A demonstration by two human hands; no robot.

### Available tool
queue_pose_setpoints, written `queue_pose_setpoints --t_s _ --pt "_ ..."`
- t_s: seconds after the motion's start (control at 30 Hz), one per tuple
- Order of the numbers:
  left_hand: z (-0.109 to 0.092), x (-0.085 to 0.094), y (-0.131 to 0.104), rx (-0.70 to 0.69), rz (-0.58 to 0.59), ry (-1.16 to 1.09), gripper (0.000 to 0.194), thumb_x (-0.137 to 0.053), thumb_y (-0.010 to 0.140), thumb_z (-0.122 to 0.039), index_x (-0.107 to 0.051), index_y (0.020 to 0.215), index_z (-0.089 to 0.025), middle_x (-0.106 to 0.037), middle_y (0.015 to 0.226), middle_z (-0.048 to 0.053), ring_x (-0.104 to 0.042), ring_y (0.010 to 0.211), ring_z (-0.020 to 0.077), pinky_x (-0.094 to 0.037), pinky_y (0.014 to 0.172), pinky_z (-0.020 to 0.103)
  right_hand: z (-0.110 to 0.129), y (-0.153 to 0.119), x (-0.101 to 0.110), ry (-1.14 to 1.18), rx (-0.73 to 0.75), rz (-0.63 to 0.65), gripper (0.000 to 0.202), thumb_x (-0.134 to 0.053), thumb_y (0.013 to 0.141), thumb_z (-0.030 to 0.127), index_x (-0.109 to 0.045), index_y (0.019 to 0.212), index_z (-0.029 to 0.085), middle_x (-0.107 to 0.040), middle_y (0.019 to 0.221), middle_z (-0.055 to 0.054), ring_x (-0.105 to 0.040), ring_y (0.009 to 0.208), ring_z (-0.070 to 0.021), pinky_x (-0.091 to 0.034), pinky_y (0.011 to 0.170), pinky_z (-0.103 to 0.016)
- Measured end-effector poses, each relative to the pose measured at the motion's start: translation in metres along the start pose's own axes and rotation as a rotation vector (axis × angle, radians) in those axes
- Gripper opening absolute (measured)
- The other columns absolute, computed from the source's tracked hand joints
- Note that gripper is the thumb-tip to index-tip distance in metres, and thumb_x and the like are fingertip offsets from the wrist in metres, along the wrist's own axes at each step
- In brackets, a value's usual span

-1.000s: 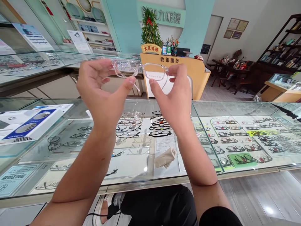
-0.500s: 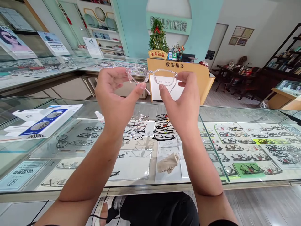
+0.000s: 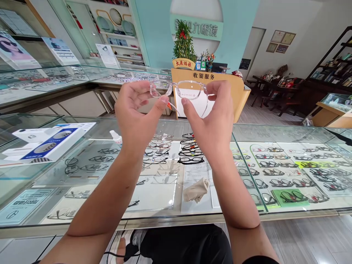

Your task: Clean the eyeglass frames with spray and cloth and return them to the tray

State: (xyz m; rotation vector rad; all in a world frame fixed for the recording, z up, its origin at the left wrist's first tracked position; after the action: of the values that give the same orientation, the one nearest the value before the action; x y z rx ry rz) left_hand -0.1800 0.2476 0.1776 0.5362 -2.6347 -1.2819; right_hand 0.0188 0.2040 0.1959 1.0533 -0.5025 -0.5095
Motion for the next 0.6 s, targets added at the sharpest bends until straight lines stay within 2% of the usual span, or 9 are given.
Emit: queue_pose_setpoints --t_s 0.3,0.5,0.6 --pt "0.0041 -0.0029 -0.0002 -0.014 0.026 -0.002 0.046 -0.088 0.089 -0.059 -0.066 0.119 -0.032 -0.079 0.128 0.003 -0.078 0.115 0.0257 -0.060 0.105 0.048 -0.0007 -0.0012 0.0008 -0.044 0.034 0.002 0.038 -0.079 0.097 0.043 -0.051 0.121 0.033 -0.062 0.122 -0.006 -0.066 0.115 -0.0279 -0.058 0.102 -0.055" --pt "-0.0009 -0.0014 -0.0012 -0.041 -0.013 -0.036 0.045 -0.091 0.088 -0.051 -0.063 0.117 -0.031 -0.078 0.127 0.003 -0.077 0.112 0.0250 -0.059 0.103 0.049 -0.0045 -0.0016 -0.0012 -0.038 0.034 0.023 0.039 -0.078 0.097 0.039 -0.052 0.126 0.033 -0.062 0.126 -0.006 -0.064 0.119 -0.0281 -0.059 0.102 -0.055" --pt "-0.0012 -0.0001 -0.0006 -0.080 -0.046 -0.038 0.052 -0.092 0.086 -0.055 -0.061 0.120 -0.033 -0.075 0.133 0.004 -0.076 0.118 0.0271 -0.058 0.105 0.051 -0.0047 -0.0019 -0.0022 -0.019 0.019 0.019 0.039 -0.078 0.097 0.040 -0.053 0.126 0.034 -0.062 0.130 -0.006 -0.064 0.120 -0.0274 -0.060 0.101 -0.054"
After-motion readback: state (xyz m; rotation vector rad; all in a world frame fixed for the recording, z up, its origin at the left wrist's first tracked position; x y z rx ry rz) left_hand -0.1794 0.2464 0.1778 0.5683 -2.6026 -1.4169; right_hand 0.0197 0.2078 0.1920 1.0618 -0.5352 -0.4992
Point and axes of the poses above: each hand's wrist, its own y-axis towards the middle knuckle, its own x-axis out of the back of the hand, z = x × y, the point moved 4 cm from there along y, towards the middle knuckle
